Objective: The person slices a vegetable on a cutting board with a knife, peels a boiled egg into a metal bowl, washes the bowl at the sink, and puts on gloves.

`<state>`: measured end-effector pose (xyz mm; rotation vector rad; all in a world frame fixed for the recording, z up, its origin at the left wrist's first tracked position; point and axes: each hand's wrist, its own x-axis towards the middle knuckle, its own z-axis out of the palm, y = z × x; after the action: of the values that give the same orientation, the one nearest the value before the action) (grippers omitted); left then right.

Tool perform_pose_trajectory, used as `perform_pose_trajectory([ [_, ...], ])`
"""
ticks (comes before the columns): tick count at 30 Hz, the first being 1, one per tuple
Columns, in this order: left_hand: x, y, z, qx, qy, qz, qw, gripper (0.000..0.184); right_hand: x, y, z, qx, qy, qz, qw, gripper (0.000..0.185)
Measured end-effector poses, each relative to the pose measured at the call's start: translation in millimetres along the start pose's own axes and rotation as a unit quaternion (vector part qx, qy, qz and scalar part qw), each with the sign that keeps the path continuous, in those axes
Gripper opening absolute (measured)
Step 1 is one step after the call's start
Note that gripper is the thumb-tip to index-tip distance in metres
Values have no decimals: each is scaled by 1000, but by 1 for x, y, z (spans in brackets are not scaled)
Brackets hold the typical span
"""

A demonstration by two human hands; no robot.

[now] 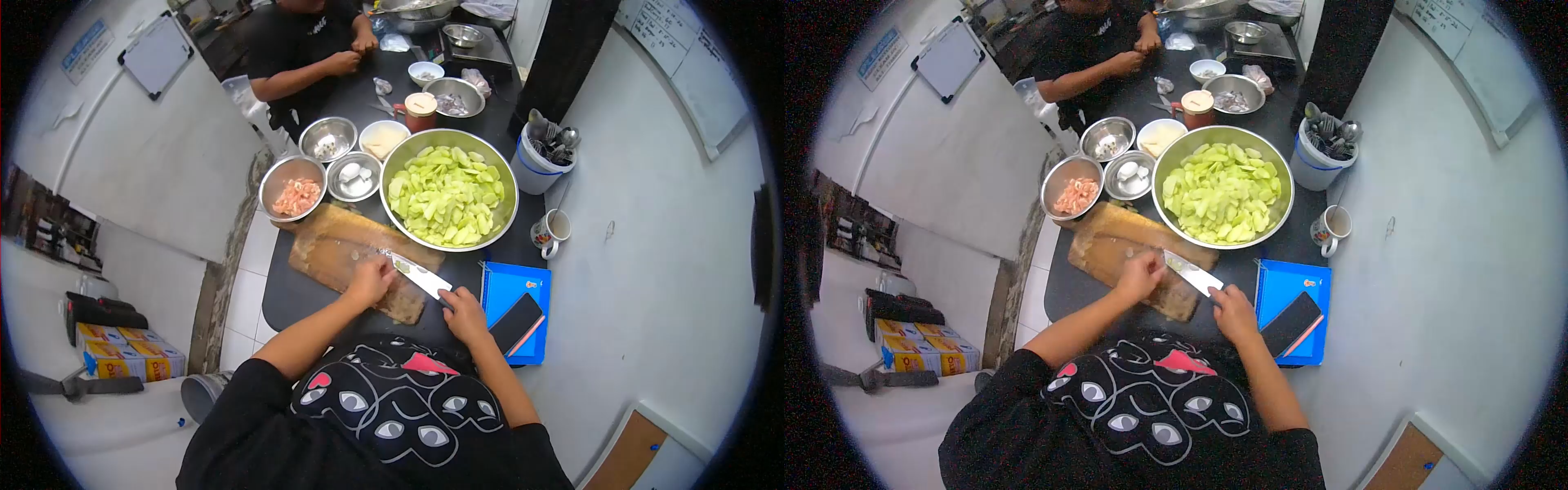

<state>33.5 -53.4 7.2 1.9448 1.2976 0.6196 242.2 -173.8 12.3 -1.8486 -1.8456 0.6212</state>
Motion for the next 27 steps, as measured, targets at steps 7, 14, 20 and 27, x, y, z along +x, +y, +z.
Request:
perform_pose_trajectory([
  [7, 97, 76, -18, 84, 90, 278, 953, 21, -2, -31, -28, 85, 74, 9, 994, 31],
  [14, 50, 90, 1, 94, 98, 403, 905, 35, 36, -18, -37, 570, 60, 232, 785, 24],
  [20, 21, 50, 6, 58, -3, 368, 928, 40, 40, 15, -19, 605, 37, 266, 750, 21],
  [27, -6, -6, -38, 36, 48, 202, 977, 39, -54, 18, -41, 612, -9, 294, 734, 22],
])
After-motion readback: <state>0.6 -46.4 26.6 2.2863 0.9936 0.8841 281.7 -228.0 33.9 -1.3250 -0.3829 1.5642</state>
